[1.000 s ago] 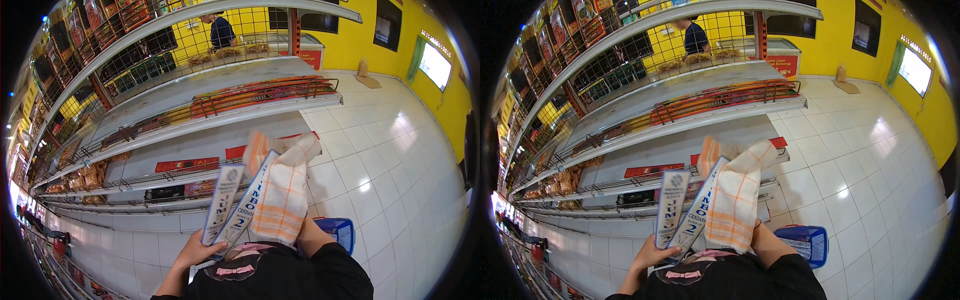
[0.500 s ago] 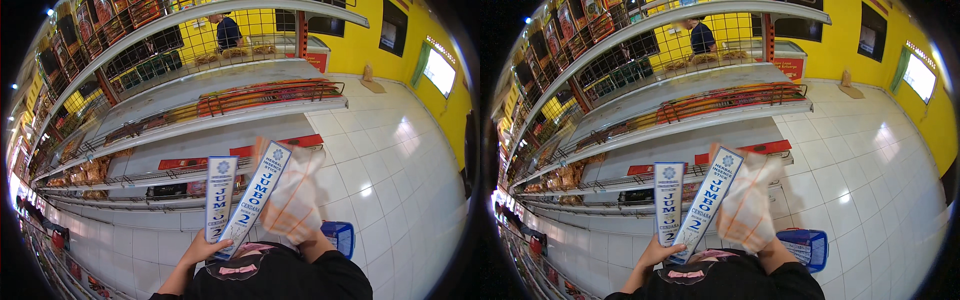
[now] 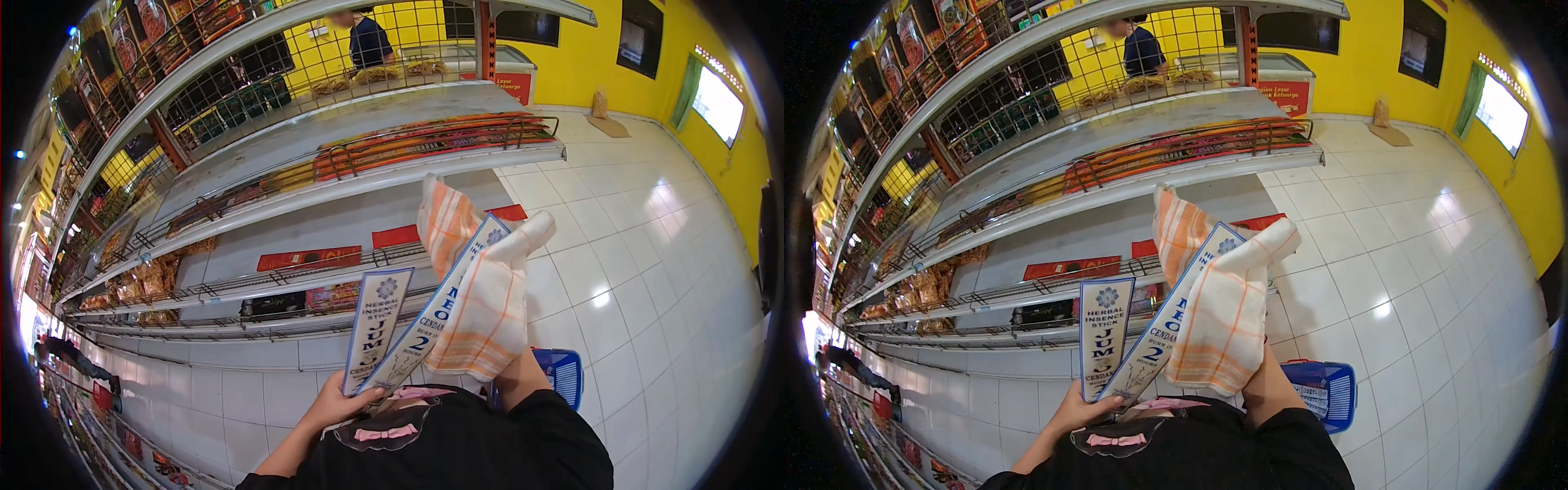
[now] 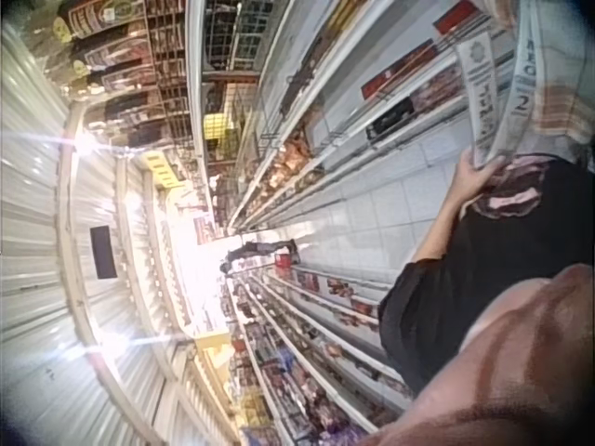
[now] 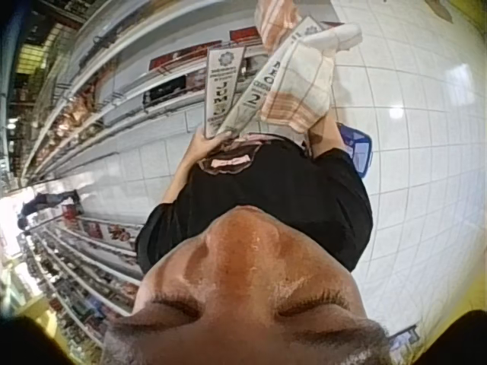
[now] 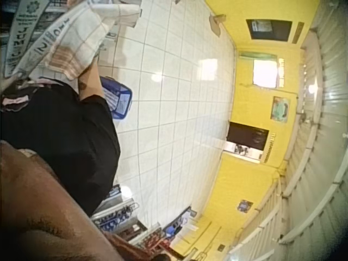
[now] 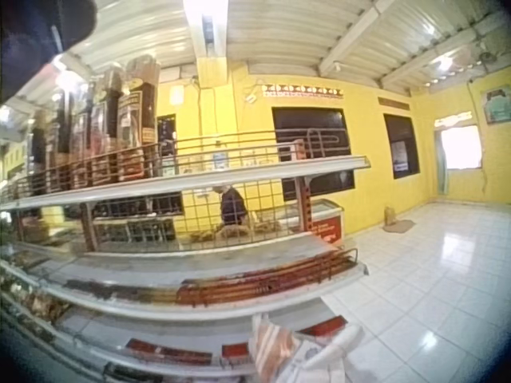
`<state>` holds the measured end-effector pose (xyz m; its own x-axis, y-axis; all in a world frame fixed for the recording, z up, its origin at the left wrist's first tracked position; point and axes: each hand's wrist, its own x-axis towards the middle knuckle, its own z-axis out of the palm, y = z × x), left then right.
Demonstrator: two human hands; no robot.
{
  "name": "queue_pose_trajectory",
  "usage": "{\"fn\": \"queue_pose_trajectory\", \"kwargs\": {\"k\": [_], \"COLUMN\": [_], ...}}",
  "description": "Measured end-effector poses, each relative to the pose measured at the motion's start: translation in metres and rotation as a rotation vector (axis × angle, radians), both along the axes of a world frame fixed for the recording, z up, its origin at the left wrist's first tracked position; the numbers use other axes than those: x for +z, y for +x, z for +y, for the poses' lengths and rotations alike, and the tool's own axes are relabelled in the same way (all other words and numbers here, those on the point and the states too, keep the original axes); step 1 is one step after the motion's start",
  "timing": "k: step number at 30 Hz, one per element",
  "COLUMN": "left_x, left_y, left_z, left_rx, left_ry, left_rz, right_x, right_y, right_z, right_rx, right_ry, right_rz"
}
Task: The person wipes boxes of herbal incense sticks with a cloth and places them onto a store shelf. They repeatedly retrieve boxes from a blue basket on the floor, wipe them, and arrange them on the shelf.
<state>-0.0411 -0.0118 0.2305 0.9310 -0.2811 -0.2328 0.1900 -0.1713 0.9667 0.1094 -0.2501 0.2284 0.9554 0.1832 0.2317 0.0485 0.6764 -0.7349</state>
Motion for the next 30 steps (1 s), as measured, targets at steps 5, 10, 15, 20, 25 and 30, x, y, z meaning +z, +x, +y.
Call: {"fn": "queue_pose_trajectory", "kwargs": {"k": [5, 10, 15, 20, 25, 30], "left_x": [0.002, 0.006, -0.001, -0.003, -0.003, 0.006], "left_y": [0.006, 0.003, -0.001, -0.004, -0.003, -0.001], "left_z": [0.013, 0.015, 0.015, 0.009, 0.005, -0.004], "left_rx": [-0.010, -0.036, -0.076, -0.024, -0.013, 0.043], "left_ry": [0.004, 0.046, 0.105, 0.063, 0.044, -0.015], "left_rz": [0.047, 0.065, -0.034, -0.054, -0.045, -0.065], "right_x": [-0.005, -0.003, 0.001, -0.002, -0.024, -0.024], "right_y": [-0.008, 0.000, -0.003, -0.024, -0.063, -0.061], "right_z": [0.003, 0.012, 0.001, 0.002, 0.028, 0.041], "right_rx": [0.029, 0.040, -0.002, 0.067, 0.366, 0.493], "right_ry": [-0.004, -0.016, -0.016, -0.100, -0.340, -0.483], "right_rz": [0.011, -0.004, -0.018, -0.061, -0.060, -0.088]}}
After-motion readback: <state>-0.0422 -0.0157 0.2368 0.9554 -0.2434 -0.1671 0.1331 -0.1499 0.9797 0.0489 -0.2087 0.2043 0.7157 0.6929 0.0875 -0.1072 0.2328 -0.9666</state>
